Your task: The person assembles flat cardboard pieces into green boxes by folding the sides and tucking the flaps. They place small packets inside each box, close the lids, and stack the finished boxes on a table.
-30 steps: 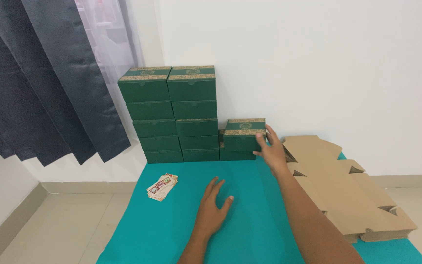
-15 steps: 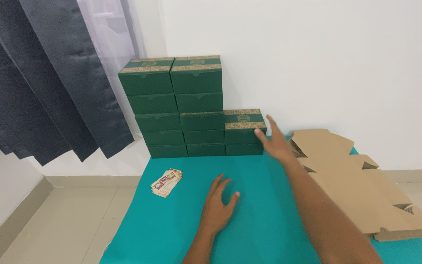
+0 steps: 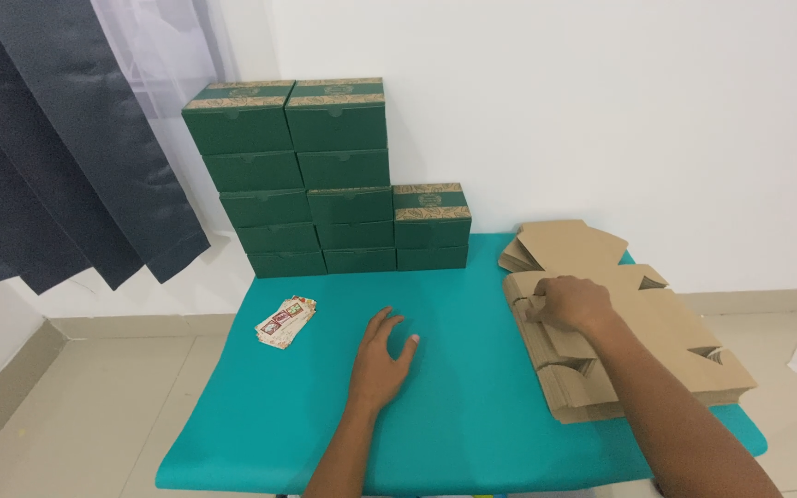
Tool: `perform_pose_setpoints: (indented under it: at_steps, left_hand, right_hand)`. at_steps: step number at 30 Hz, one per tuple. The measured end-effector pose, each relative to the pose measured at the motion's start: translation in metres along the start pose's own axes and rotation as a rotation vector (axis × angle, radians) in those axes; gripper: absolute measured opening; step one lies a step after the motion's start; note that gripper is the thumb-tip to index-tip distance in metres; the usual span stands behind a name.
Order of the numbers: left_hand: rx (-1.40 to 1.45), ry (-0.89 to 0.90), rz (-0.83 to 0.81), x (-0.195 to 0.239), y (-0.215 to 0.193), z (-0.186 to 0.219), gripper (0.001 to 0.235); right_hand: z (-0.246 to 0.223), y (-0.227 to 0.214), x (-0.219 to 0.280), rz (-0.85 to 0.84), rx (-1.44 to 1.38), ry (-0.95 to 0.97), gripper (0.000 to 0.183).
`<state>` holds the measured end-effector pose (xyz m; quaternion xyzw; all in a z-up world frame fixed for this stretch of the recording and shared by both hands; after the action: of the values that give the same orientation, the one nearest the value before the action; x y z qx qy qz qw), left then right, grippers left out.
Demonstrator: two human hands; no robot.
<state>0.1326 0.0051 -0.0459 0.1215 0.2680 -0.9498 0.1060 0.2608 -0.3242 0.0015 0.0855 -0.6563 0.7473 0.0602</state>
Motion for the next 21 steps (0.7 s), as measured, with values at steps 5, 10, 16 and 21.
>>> perform_pose_setpoints:
  at_steps: [5,10,16,21]
  left_hand:
    - [-0.004,-0.009,0.002,-0.001,-0.001,-0.001,0.053]
    - [0.005,-0.001,0.004,-0.001,0.0,-0.004,0.051]
    - [-0.005,0.004,0.005,-0.002,-0.001,-0.003,0.051]
    - [0.008,0.012,0.006,-0.002,0.0,-0.005,0.05]
  right_hand:
    - [0.012,-0.019,0.024,-0.047,-0.259,-0.016,0.07]
    - [0.015,-0.033,0.051,-0.084,-0.557,-0.017,0.058]
    - [0.021,-0.034,0.055,-0.03,-0.596,-0.024,0.072]
    - [0.023,-0.034,0.058,-0.007,-0.642,-0.009,0.079]
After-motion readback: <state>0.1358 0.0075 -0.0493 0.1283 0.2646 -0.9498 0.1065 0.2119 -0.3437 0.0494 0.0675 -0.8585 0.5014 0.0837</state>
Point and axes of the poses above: each hand's wrist, its own x-axis away from the middle knuckle, its own y-axis out of the palm, z = x × y, the point moved 9 cm from there along -x, towards the middle knuckle
